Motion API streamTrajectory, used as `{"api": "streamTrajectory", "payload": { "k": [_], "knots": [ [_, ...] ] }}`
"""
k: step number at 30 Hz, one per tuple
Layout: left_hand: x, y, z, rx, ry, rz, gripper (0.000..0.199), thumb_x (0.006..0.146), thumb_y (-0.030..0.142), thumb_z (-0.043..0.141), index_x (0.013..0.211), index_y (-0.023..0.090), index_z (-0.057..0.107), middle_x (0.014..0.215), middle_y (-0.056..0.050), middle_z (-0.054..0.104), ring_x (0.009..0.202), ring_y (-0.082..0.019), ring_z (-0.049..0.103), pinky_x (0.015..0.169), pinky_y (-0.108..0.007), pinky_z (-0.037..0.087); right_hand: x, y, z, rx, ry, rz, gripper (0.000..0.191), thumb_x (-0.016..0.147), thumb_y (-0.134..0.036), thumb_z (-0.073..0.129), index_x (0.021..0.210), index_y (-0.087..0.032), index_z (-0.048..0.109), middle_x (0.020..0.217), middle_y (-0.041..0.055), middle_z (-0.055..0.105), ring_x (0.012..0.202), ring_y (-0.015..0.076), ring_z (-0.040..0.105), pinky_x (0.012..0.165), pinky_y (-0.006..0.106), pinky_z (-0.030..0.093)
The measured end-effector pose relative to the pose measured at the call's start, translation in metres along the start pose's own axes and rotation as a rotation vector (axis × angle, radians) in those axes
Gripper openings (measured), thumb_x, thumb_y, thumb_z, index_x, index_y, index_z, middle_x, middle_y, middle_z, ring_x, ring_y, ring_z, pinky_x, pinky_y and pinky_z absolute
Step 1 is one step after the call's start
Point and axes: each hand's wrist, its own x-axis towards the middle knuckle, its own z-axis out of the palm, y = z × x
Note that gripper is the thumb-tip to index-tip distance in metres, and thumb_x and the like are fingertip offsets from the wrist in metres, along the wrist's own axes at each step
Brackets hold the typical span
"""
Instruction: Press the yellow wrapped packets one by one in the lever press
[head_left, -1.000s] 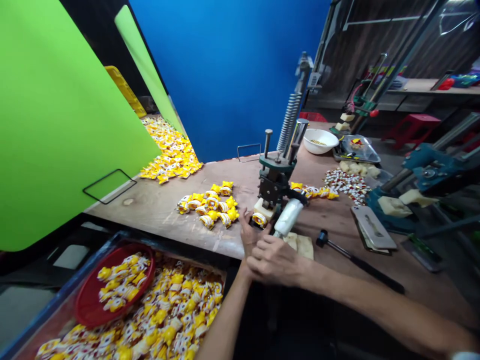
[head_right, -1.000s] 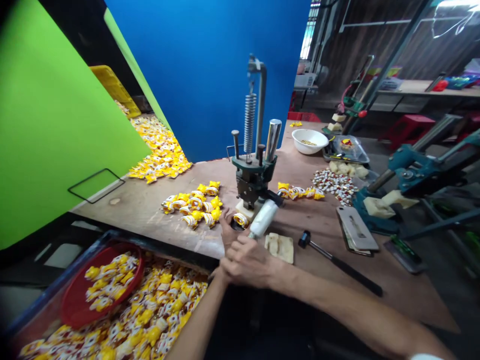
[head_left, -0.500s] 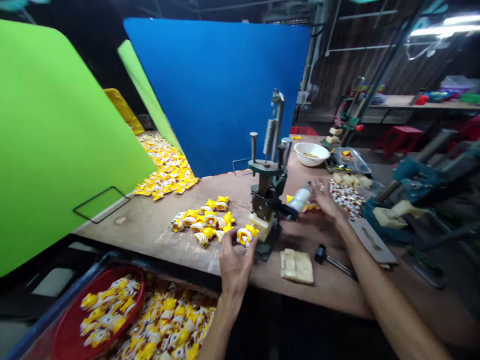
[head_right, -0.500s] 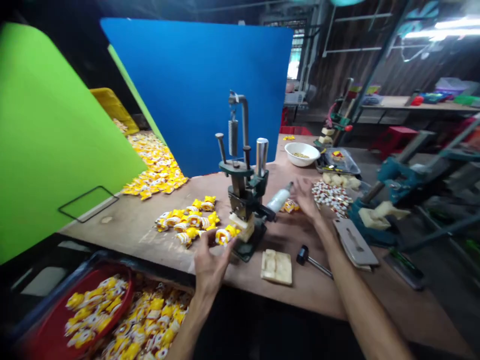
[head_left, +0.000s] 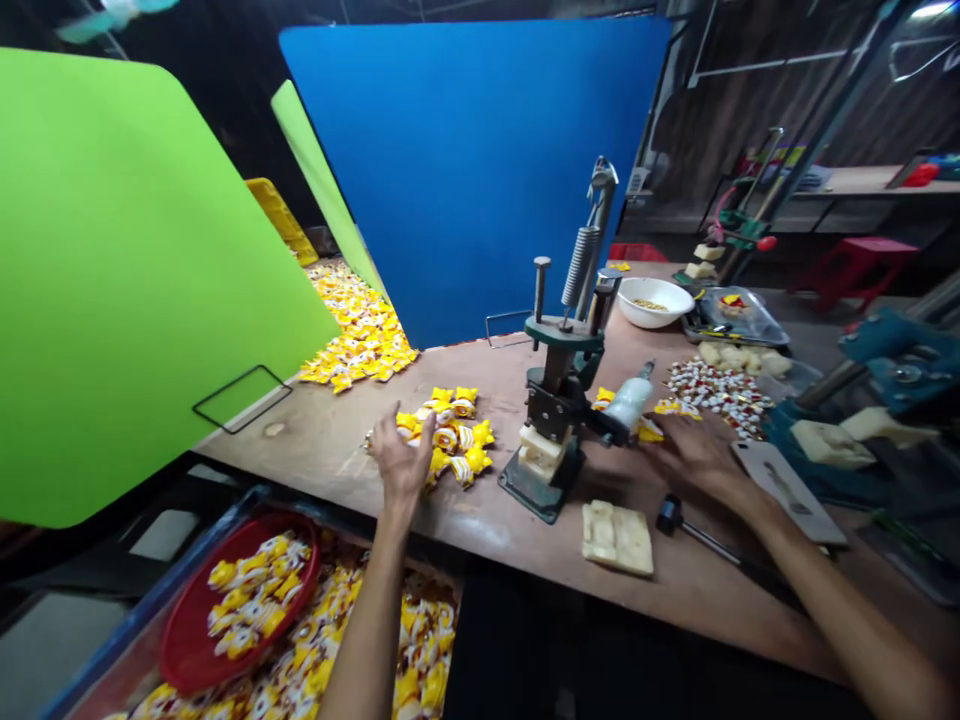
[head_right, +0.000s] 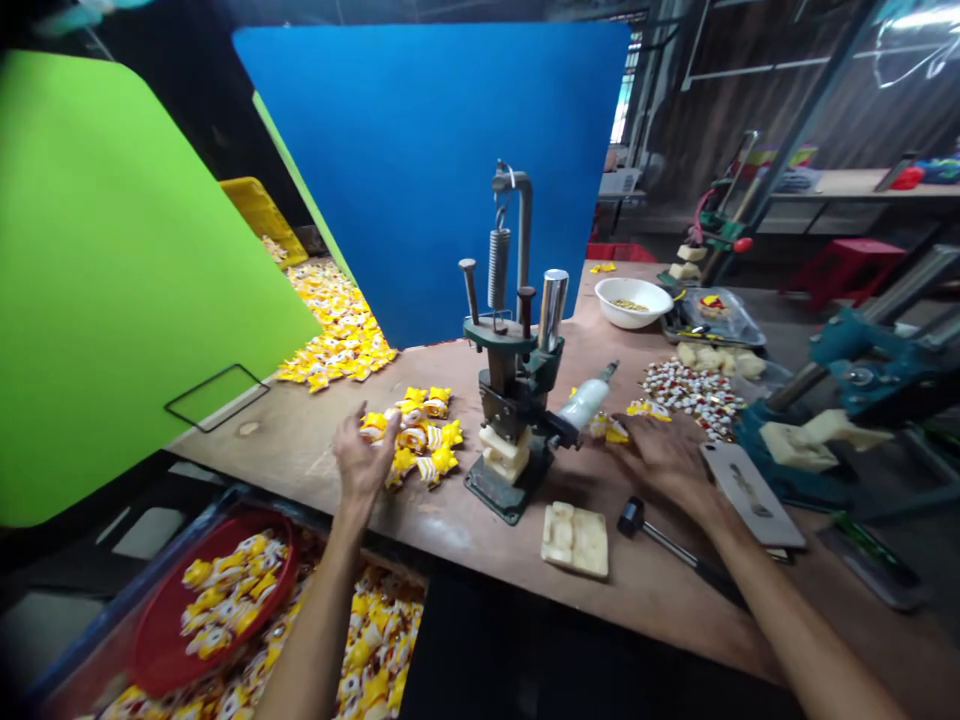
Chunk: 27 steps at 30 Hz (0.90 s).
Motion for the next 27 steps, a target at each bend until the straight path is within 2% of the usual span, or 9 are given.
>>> {"api": "streamTrajectory", "payload": {
  "k": [2, 3, 6, 7, 9, 12, 18, 22, 27],
  "knots": [
    [-0.029, 0.023, -0.013, -0.141, 0.019, 0.035, 0.061, 0.095, 0.051, 0.077, 0.144, 0.018, 0.062, 0.133, -0.016, 0.071, 0.123, -0.033, 0.069, 0.114, -0.054, 0.054, -0.018, -0.021, -0.015, 0.242, -0.012, 0.072, 0.050, 0.099, -0.053, 0.067, 0.136, -0.020, 0.075, 0.141, 0.0188, 0.074, 0.132, 0.0422, 0.067, 0.116, 0.058, 0.052],
    [-0.049, 0.037, -0.019, -0.240, -0.068, 0.074, 0.061, 0.096, 0.046, 0.079, 0.148, 0.022, 0.060, 0.134, -0.014, 0.071, 0.123, -0.031, 0.070, 0.113, -0.051, 0.056, -0.026, -0.036, -0.021, 0.376, -0.055, 0.108, 0.051, 0.098, -0.056, 0.071, 0.135, -0.022, 0.076, 0.142, 0.0171, 0.074, 0.133, 0.0415, 0.067, 0.115, 0.056, 0.053],
    [-0.114, 0.081, -0.024, -0.557, -0.549, 0.242, 0.083, 0.089, 0.041, 0.089, 0.161, 0.027, 0.049, 0.157, -0.017, 0.060, 0.143, -0.035, 0.062, 0.111, -0.048, 0.061, -0.041, -0.092, -0.026, 0.805, -0.321, 0.188, 0.050, 0.096, -0.059, 0.075, 0.132, -0.024, 0.076, 0.137, 0.0119, 0.077, 0.128, 0.0372, 0.070, 0.111, 0.049, 0.056],
    [-0.134, 0.092, -0.022, -0.636, -0.625, 0.265, 0.091, 0.086, 0.039, 0.092, 0.163, 0.028, 0.046, 0.163, -0.018, 0.054, 0.149, -0.037, 0.057, 0.111, -0.048, 0.062, -0.043, -0.111, -0.022, 0.935, -0.408, 0.203, 0.051, 0.096, -0.060, 0.076, 0.131, -0.023, 0.074, 0.133, 0.0107, 0.078, 0.123, 0.0345, 0.072, 0.107, 0.045, 0.058],
    [-0.163, 0.103, -0.018, -0.732, -0.623, 0.224, 0.082, 0.089, 0.034, 0.090, 0.159, 0.029, 0.049, 0.159, -0.017, 0.057, 0.146, -0.035, 0.061, 0.108, -0.048, 0.065, -0.043, -0.144, -0.010, 1.116, -0.520, 0.232, 0.052, 0.094, -0.062, 0.078, 0.127, -0.022, 0.071, 0.122, 0.0082, 0.079, 0.109, 0.0280, 0.074, 0.094, 0.038, 0.060],
    [-0.176, 0.099, -0.014, -0.713, -0.523, 0.086, 0.052, 0.095, 0.028, 0.084, 0.142, 0.028, 0.063, 0.132, -0.010, 0.073, 0.120, -0.027, 0.076, 0.103, -0.045, 0.067, -0.040, -0.168, 0.011, 1.252, -0.570, 0.314, 0.055, 0.095, -0.066, 0.076, 0.124, -0.021, 0.065, 0.106, 0.0051, 0.079, 0.091, 0.0207, 0.074, 0.080, 0.031, 0.057],
    [-0.152, 0.083, 0.008, -0.662, -0.268, -0.117, 0.046, 0.089, 0.035, 0.090, 0.130, 0.025, 0.072, 0.129, -0.009, 0.076, 0.109, -0.025, 0.079, 0.099, -0.045, 0.069, -0.033, -0.147, 0.022, 1.125, -0.366, 0.360, 0.065, 0.090, -0.079, 0.074, 0.112, -0.018, 0.074, 0.099, 0.0098, 0.081, 0.091, 0.0230, 0.074, 0.083, 0.036, 0.059],
    [-0.149, 0.092, 0.043, -0.639, -0.181, -0.047, 0.036, 0.090, 0.035, 0.089, 0.121, 0.024, 0.076, 0.124, -0.010, 0.074, 0.116, -0.027, 0.075, 0.096, -0.044, 0.068, -0.027, -0.119, 0.009, 1.158, -0.212, 0.506, 0.069, 0.075, -0.074, 0.091, 0.116, -0.020, 0.077, 0.099, 0.0078, 0.081, 0.093, 0.0258, 0.076, 0.084, 0.037, 0.061],
    [-0.160, 0.101, 0.061, -0.601, -0.177, -0.092, 0.033, 0.096, 0.033, 0.081, 0.126, 0.024, 0.070, 0.129, -0.011, 0.069, 0.123, -0.027, 0.070, 0.091, -0.038, 0.066, 0.011, -0.078, -0.012, 1.313, 0.128, 0.564, 0.044, 0.086, -0.063, 0.085, 0.108, -0.026, 0.078, 0.106, 0.0068, 0.082, 0.104, 0.0259, 0.076, 0.092, 0.036, 0.063]
  ]
}}
